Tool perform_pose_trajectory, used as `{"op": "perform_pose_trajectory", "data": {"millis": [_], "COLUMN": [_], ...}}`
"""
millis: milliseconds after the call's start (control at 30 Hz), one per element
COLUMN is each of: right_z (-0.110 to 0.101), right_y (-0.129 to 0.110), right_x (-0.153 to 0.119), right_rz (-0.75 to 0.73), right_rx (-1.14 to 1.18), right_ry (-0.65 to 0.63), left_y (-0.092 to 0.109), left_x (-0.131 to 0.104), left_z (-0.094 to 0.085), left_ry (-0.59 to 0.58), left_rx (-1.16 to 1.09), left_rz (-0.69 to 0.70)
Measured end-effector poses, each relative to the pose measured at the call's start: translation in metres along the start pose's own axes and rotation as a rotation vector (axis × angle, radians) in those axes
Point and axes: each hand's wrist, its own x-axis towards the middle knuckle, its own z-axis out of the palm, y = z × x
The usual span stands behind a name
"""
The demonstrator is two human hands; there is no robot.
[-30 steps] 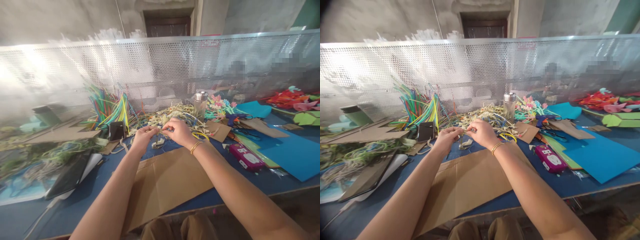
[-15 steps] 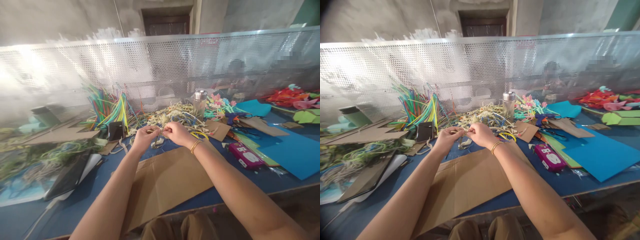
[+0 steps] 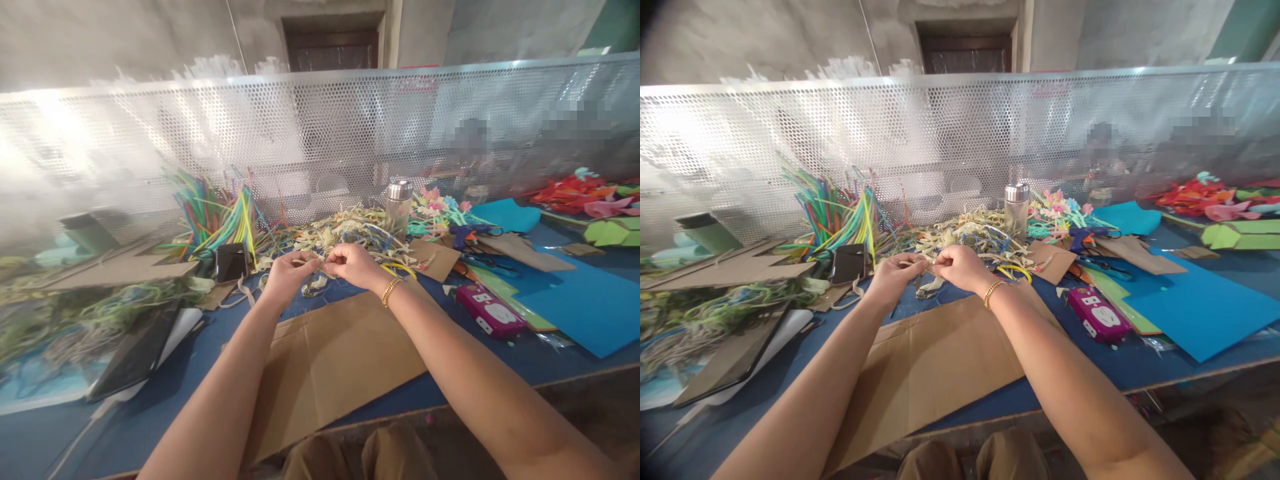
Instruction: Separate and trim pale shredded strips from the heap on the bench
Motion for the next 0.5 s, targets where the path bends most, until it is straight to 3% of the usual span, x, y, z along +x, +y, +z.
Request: {"op": "perform_pose_trajectory", "data": {"millis": [167,333,500], "right_z": [-0.0055,-0.0049,-0.0037], "right_y": [-0.0037,-0.0044,-0.0034], "right_x": [-0.0001,-0.0004,0.0005], "right_rz": [-0.043,-0.065,-0.039], "right_rx": [-0.037,-0.095,-0.085], "right_ry": [0.089,0.084,0.102], "left_y": [0.0006,-0.0016,-0.0072], "left_x": [-0.0005,-0.0004,0.0019], "left_z": [-0.0009,-0.0005,0.0013], "left_ry": [-0.053,-0.135,-0.139], "left_rx": [0.041,0.018,-0.08], "left_rz": [-0.004,-0.043,-0.117]}}
